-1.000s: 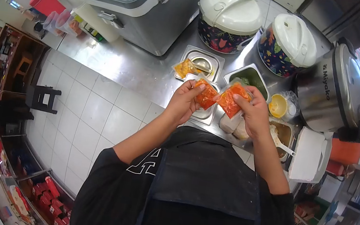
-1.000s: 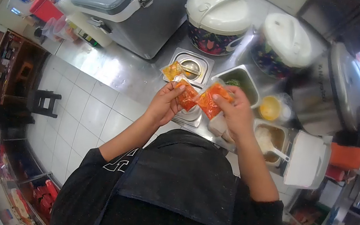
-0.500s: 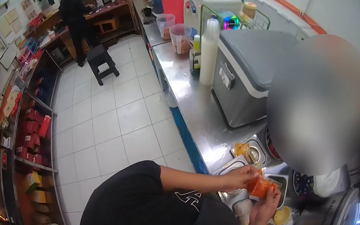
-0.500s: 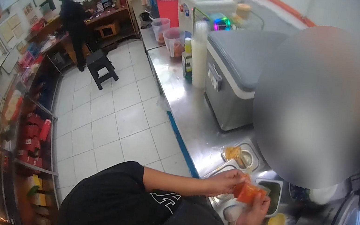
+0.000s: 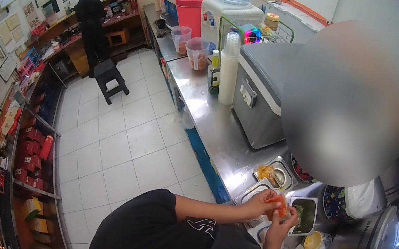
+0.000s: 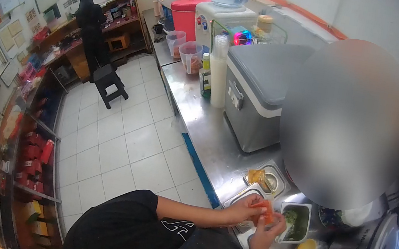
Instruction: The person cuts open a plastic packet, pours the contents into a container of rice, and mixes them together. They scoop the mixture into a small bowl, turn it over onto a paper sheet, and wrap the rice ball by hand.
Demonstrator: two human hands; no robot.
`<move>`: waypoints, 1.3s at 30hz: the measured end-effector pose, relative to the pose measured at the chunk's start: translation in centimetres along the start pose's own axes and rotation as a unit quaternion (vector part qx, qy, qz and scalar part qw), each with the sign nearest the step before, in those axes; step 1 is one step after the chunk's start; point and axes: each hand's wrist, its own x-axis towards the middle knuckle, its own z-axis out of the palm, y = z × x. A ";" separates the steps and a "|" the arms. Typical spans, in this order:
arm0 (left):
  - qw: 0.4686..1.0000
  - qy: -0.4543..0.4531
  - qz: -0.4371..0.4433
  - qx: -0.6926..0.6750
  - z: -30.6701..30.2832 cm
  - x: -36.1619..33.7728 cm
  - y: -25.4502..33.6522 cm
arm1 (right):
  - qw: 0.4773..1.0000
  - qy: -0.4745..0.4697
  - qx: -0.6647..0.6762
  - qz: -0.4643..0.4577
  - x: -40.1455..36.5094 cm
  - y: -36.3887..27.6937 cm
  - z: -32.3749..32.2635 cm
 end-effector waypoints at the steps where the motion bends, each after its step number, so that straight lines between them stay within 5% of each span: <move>1: 0.998 0.015 0.001 0.059 -0.2 0.0 0.2 | 0.999 0.031 -0.026 -0.036 -0.2 -0.2 0.0; 5: 0.986 -0.069 0.052 0.139 -1.0 0.5 -1.6 | 0.993 -0.048 0.106 0.004 0.6 -2.6 -2.0; 9: 0.975 -0.105 0.075 0.181 2.2 -1.0 -0.6 | 0.998 -0.056 -0.022 -0.033 0.6 -2.3 -4.5; 11: 0.988 -0.108 -0.053 0.102 2.6 -1.1 -1.3 | 0.987 -0.054 -0.140 -0.053 0.4 -3.1 -5.8; 14: 0.963 -0.089 0.036 0.252 3.3 -0.6 -3.2 | 0.949 -0.013 -0.258 -0.180 0.0 -2.5 -7.5; 15: 0.972 -0.093 -0.053 0.208 4.9 -1.2 -1.8 | 0.958 -0.064 -0.254 -0.118 -0.6 -2.5 -8.8; 19: 0.976 -0.182 -0.077 0.091 6.9 -0.8 -4.2 | 0.989 -0.130 -0.060 0.031 -2.4 -1.4 -14.4; 22: 0.977 -0.203 -0.067 0.017 9.3 0.0 -4.4 | 0.960 -0.066 0.201 0.182 -4.9 -0.7 -19.9; 23: 0.974 -0.210 -0.074 0.037 9.2 0.5 -4.6 | 0.999 0.010 0.005 0.035 -5.7 0.9 -21.7; 24: 0.975 -0.206 -0.070 0.052 9.7 0.6 -4.6 | 0.971 0.083 -0.193 -0.113 -6.5 2.5 -23.3; 26: 0.975 -0.204 -0.067 0.059 10.6 0.8 -4.9 | 0.987 0.049 -0.052 0.143 -7.9 0.9 -27.3; 29: 0.968 -0.230 -0.064 0.072 13.2 0.3 -5.5 | 0.976 0.088 0.073 0.186 -10.5 3.4 -30.8; 32: 0.943 -0.288 -0.068 0.152 17.1 -0.6 -6.5 | 0.984 0.034 -0.078 0.155 -11.4 3.7 -33.8; 37: 0.909 -0.342 -0.090 0.221 23.6 -2.9 -10.6 | 0.990 0.066 0.078 0.097 -11.7 5.8 -34.0; 39: 0.923 -0.338 -0.142 0.117 26.1 -3.8 -12.0 | 0.993 0.089 0.046 0.067 -11.4 6.1 -33.9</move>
